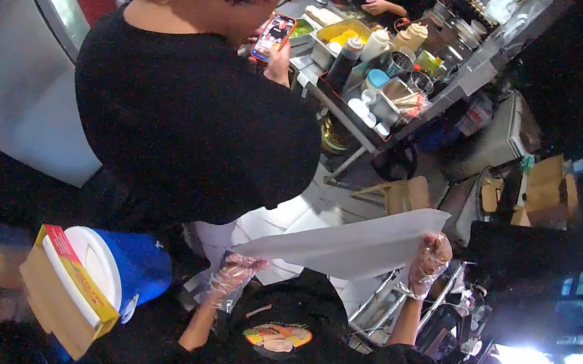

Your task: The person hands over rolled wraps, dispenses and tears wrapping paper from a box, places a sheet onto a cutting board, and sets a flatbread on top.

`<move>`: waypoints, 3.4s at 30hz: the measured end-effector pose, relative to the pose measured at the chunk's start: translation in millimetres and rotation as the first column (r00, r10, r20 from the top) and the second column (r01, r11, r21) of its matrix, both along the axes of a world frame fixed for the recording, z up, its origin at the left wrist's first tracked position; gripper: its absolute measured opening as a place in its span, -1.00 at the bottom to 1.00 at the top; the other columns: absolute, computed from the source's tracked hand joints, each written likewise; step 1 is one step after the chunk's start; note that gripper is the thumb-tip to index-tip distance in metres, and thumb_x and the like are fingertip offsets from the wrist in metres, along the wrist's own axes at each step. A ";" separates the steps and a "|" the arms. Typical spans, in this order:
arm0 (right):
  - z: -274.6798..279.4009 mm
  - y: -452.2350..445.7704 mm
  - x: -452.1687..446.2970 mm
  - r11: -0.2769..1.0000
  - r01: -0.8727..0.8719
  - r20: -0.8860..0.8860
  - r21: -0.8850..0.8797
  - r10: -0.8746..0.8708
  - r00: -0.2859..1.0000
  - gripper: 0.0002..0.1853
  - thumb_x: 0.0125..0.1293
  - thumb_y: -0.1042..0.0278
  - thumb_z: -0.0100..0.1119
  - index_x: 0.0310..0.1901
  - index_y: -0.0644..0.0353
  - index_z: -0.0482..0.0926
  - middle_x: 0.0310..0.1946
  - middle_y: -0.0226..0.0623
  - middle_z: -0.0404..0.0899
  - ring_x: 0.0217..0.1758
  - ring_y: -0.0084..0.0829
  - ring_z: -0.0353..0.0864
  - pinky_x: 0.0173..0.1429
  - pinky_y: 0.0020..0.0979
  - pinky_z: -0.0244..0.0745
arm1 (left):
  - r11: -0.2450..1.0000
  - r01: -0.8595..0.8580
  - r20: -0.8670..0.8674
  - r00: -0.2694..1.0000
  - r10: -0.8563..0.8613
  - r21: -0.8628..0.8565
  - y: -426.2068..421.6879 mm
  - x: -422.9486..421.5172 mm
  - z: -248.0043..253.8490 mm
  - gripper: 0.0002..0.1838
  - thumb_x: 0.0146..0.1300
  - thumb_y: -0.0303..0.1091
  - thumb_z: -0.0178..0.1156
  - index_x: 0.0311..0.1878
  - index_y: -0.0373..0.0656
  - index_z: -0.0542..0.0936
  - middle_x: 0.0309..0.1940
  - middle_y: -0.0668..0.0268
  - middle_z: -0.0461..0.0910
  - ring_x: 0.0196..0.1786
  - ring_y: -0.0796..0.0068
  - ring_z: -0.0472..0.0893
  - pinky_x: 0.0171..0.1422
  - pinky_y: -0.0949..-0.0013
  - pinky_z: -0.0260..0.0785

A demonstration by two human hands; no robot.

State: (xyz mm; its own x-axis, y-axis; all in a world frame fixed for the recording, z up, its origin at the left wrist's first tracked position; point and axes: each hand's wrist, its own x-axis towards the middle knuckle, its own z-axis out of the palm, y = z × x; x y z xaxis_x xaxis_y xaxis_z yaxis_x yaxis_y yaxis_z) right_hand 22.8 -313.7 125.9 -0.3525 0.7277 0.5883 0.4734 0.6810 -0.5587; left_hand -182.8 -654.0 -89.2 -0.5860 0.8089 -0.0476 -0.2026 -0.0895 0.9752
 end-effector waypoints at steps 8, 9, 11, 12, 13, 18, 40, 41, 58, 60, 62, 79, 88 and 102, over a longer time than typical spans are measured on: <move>-16.2 121.0 36.4 0.994 -0.089 -0.094 -0.067 0.083 0.992 -0.66 0.36 0.21 0.02 -0.50 0.26 0.47 -0.58 -0.23 0.38 -0.50 -0.21 0.37 -0.32 -0.23 0.28 | 0.821 -0.211 -0.835 0.297 -0.463 -0.530 113.3 40.4 41.3 -0.78 0.34 -0.30 0.13 -0.01 0.07 0.65 -0.13 0.39 0.69 -0.22 0.44 0.66 -0.16 0.33 0.51; -24.4 141.0 46.4 0.995 -0.089 -0.100 -0.053 0.083 0.991 -0.71 0.40 0.30 0.03 -0.48 0.24 0.42 -0.57 -0.41 0.35 -0.42 -0.56 0.29 -0.30 -0.45 0.25 | 0.876 -0.238 -0.907 0.131 -0.400 -0.420 131.5 46.3 48.4 -0.81 0.33 -0.28 0.15 -0.05 0.05 0.68 -0.18 0.38 0.70 -0.24 0.42 0.67 -0.18 0.33 0.51; -50.5 184.7 60.8 0.999 -0.035 -0.192 0.023 0.039 0.981 -0.69 0.42 0.27 0.03 -0.48 0.22 0.42 -0.58 -0.41 0.33 -0.43 -0.55 0.27 -0.30 -0.44 0.24 | 0.918 -0.177 -0.789 0.584 -0.194 -0.356 183.7 51.4 89.9 -0.78 0.25 -0.19 0.27 -0.16 -0.10 0.68 -0.34 0.27 0.71 -0.30 0.37 0.68 -0.21 0.31 0.51; -55.6 200.2 67.5 0.998 -0.039 -0.172 -0.040 0.031 0.985 -0.69 0.42 0.26 0.03 -0.48 0.22 0.42 -0.58 -0.41 0.33 -0.44 -0.55 0.27 -0.31 -0.44 0.24 | 0.868 -0.172 -0.571 0.808 -0.147 -0.466 202.4 57.2 101.3 -0.75 0.22 -0.17 0.30 -0.16 -0.13 0.67 -0.36 0.24 0.71 -0.31 0.36 0.68 -0.21 0.32 0.51; -58.8 213.1 74.7 0.994 -0.036 -0.145 -0.103 0.021 0.989 -0.68 0.42 0.26 0.03 -0.48 0.23 0.42 -0.58 -0.42 0.33 -0.44 -0.54 0.27 -0.31 -0.43 0.24 | 0.816 -0.127 -0.300 0.952 -0.059 -0.563 213.5 65.3 105.2 -0.72 0.19 -0.16 0.33 -0.17 -0.16 0.67 -0.38 0.21 0.70 -0.33 0.34 0.69 -0.21 0.32 0.51; -59.2 256.1 88.2 0.998 -0.058 0.000 0.034 0.058 0.998 -0.64 0.43 0.20 0.06 -0.48 0.27 0.42 -0.58 -0.39 0.33 -0.47 -0.48 0.27 -0.32 -0.41 0.24 | 0.860 -0.126 -0.099 0.991 0.089 -0.494 241.8 84.0 87.5 -0.68 0.15 -0.30 0.37 -0.08 -0.26 0.63 -0.35 0.37 0.61 -0.31 0.60 0.54 -0.14 0.42 0.45; 16.7 328.7 -34.7 0.792 -0.609 0.126 0.036 0.601 0.789 -0.95 0.23 0.49 0.15 -0.36 0.27 0.56 -0.45 -0.22 0.60 -0.40 -0.32 0.59 -0.26 -0.38 0.46 | 0.997 -0.025 -0.623 0.780 0.061 0.067 417.7 -47.4 214.8 -0.46 0.09 -0.20 0.45 0.14 -0.12 0.55 -0.04 0.25 0.61 0.04 0.42 0.57 0.16 0.29 0.43; 17.2 333.2 -39.7 0.802 -0.597 0.138 0.020 0.589 0.796 -0.94 0.25 0.48 0.17 -0.35 0.26 0.57 -0.45 -0.22 0.60 -0.40 -0.32 0.59 -0.26 -0.39 0.46 | 0.999 0.011 -0.570 0.822 0.011 0.036 429.0 -52.0 211.2 -0.43 0.07 -0.20 0.46 0.15 -0.12 0.53 -0.04 0.26 0.61 0.04 0.42 0.56 0.17 0.30 0.43; 6.6 378.0 -138.7 0.706 -0.707 0.238 -0.040 0.694 0.679 -0.90 0.27 0.46 0.23 -0.35 0.29 0.56 -0.51 -0.18 0.53 -0.49 -0.28 0.47 -0.33 -0.35 0.41 | 0.986 -0.137 -0.578 0.814 0.060 -0.092 457.0 -103.3 138.5 -0.78 0.16 -0.32 0.33 -0.18 -0.22 0.61 -0.26 0.27 0.62 -0.16 0.42 0.61 0.01 0.32 0.46; 9.2 386.8 -151.9 0.693 -0.720 0.235 -0.022 0.704 0.670 -0.91 0.25 0.47 0.24 -0.35 0.29 0.56 -0.52 -0.19 0.52 -0.50 -0.27 0.46 -0.34 -0.36 0.40 | 0.994 -0.104 -0.560 0.825 0.074 -0.022 465.3 -119.0 131.4 -0.84 0.18 -0.36 0.26 -0.23 -0.23 0.60 -0.31 0.28 0.62 -0.17 0.42 0.61 -0.01 0.33 0.45; 17.8 386.3 -167.8 0.702 -0.711 0.251 -0.031 0.694 0.675 -0.89 0.22 0.47 0.29 -0.37 0.29 0.56 -0.55 -0.19 0.49 -0.53 -0.28 0.43 -0.39 -0.37 0.37 | 0.994 -0.110 -0.587 0.806 0.072 -0.029 471.8 -129.3 131.0 -0.86 0.18 -0.37 0.24 -0.26 -0.23 0.60 -0.33 0.27 0.62 -0.17 0.43 0.60 -0.01 0.34 0.45; 9.9 416.8 -267.3 0.474 -0.866 0.277 -0.162 0.864 0.421 -0.72 0.19 0.24 0.30 -0.07 0.10 0.67 -0.23 -0.20 0.68 -0.16 -0.24 0.65 -0.01 -0.25 0.47 | 0.835 -0.496 -0.637 0.729 0.250 -0.240 456.8 -159.3 129.4 -0.83 0.23 -0.26 0.23 -0.25 -0.14 0.69 -0.33 0.21 0.69 -0.21 0.17 0.65 -0.05 0.21 0.47; 19.4 445.1 -295.0 0.314 -0.938 0.129 -0.145 0.946 0.297 -0.45 0.11 0.25 0.32 0.17 0.21 0.52 -0.18 -0.09 0.64 -0.17 -0.10 0.63 -0.09 -0.24 0.49 | 0.726 -0.632 -0.638 0.682 0.356 -0.270 468.7 -138.9 137.1 -0.84 0.23 -0.33 0.22 -0.25 -0.19 0.68 -0.32 0.15 0.69 -0.20 0.17 0.67 -0.08 0.25 0.49; -11.5 444.9 -230.3 0.397 -0.833 -0.184 -0.386 0.851 0.491 -0.51 0.19 0.46 0.21 0.20 0.33 0.47 0.02 -0.26 0.56 -0.08 -0.45 0.58 -0.05 -0.48 0.57 | 0.689 -0.670 -0.808 0.550 0.211 -0.276 453.2 -163.6 117.8 -0.83 0.23 -0.35 0.20 -0.22 -0.24 0.67 -0.29 0.10 0.68 -0.18 0.13 0.67 -0.06 0.20 0.47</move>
